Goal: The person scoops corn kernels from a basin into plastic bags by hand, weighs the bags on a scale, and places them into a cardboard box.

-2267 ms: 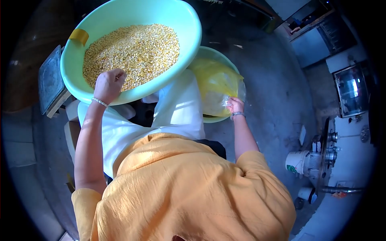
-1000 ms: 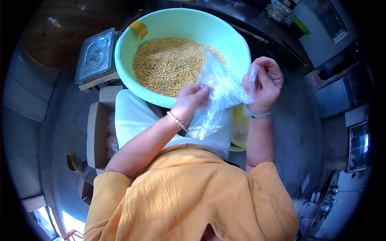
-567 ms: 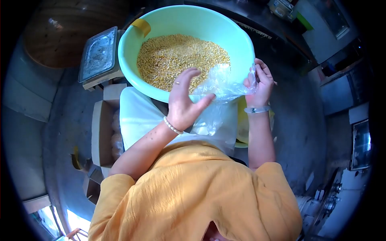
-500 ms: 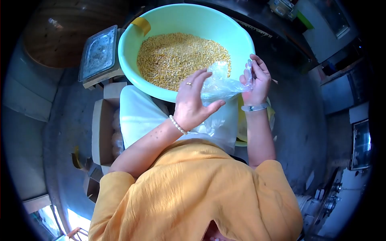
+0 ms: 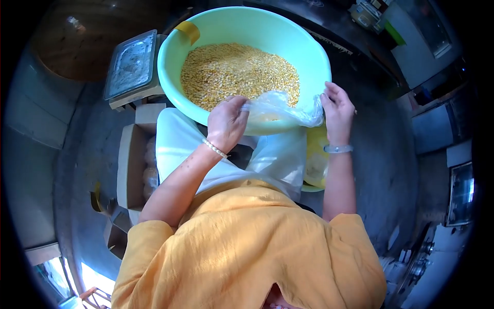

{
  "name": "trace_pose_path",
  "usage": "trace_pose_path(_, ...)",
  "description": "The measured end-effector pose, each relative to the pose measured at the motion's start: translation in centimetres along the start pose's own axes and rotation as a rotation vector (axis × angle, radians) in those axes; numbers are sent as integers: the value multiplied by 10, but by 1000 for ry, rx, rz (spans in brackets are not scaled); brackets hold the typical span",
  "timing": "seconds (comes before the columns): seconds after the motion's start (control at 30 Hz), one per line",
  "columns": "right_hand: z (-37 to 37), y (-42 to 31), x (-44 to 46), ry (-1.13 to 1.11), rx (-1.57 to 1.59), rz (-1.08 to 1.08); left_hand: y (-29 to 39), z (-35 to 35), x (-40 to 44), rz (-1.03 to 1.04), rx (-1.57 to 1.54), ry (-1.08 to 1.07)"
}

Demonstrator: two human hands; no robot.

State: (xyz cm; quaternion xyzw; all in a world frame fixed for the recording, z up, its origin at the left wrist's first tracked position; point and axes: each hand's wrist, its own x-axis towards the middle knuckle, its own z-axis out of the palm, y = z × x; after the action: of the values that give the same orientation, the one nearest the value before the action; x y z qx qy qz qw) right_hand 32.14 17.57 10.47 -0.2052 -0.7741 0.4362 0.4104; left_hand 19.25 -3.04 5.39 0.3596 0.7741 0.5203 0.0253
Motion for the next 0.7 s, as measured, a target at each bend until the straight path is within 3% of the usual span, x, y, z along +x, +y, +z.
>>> trace_pose_path(0.07, 2, -36, -7, 92, -486, -508, 0, 3, 3, 31, 67, -5)
trace_pose_path(0.2, 35, -68, -25, -401, -466, -629, 10, 10, 3, 22, 133, -14)
trace_pose_path(0.3, 60, -30, -33, -509, -580, -614, 5, 16, -2, 176, 68, 134)
trace_pose_path(0.47, 75, -23, -40, -441, -233, 36, 4, 4, -3, 131, 147, 185)
trace_pose_path(0.6, 84, -28, -43, -341, -232, -155, -9, -7, 6, 41, 193, 275)
trace_pose_path(0.7, 87, -35, -41, -405, -356, -425, -27, -20, 16, 28, 255, 347)
